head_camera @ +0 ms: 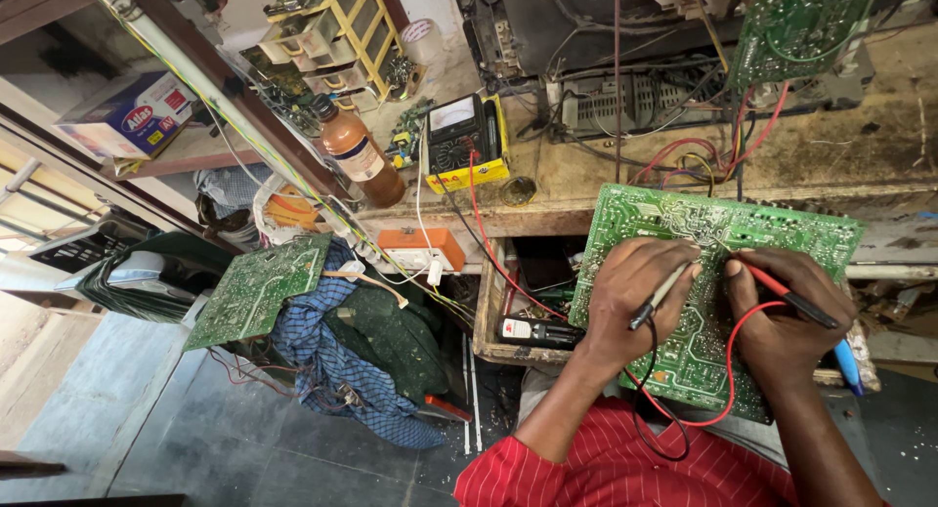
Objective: The person holds a green circuit board and uses a multimeter with red and black probes to test multiple points on the board. The person moves the probes across different traces and components while the multimeter display is visible on the workbench.
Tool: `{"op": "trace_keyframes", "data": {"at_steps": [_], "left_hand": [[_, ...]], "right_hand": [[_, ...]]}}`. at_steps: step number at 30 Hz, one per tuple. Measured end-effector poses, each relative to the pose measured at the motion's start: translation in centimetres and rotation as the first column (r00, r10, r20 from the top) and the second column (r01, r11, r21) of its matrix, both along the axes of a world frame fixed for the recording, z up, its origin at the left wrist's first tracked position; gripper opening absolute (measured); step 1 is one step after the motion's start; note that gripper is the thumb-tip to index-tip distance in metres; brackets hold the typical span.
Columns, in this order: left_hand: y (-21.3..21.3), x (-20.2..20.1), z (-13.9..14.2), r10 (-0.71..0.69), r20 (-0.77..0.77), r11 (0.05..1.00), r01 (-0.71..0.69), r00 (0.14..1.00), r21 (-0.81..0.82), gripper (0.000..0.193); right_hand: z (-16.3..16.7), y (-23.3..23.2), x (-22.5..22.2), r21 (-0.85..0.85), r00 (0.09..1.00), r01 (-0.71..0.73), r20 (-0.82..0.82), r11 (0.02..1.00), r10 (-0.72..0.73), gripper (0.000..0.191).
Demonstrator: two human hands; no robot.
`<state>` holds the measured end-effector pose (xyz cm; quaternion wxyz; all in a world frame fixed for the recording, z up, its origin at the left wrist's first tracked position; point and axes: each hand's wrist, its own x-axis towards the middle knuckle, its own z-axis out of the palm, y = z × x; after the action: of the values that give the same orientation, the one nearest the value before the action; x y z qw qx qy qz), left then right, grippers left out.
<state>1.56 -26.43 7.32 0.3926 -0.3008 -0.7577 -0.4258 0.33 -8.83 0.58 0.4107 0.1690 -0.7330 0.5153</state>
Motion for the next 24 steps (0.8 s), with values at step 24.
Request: {"op": "trace_keyframes", "data": {"at_steps": [24], "left_hand": [[0.2,0.1,0.6,0.018,-0.014,1.000,-0.018,1.000,-0.016,0.019]], "right_hand": [[1.9,-0.7,0.6,0.000,0.999,0.045,0.026,0.999,-0.045,0.008]]}}
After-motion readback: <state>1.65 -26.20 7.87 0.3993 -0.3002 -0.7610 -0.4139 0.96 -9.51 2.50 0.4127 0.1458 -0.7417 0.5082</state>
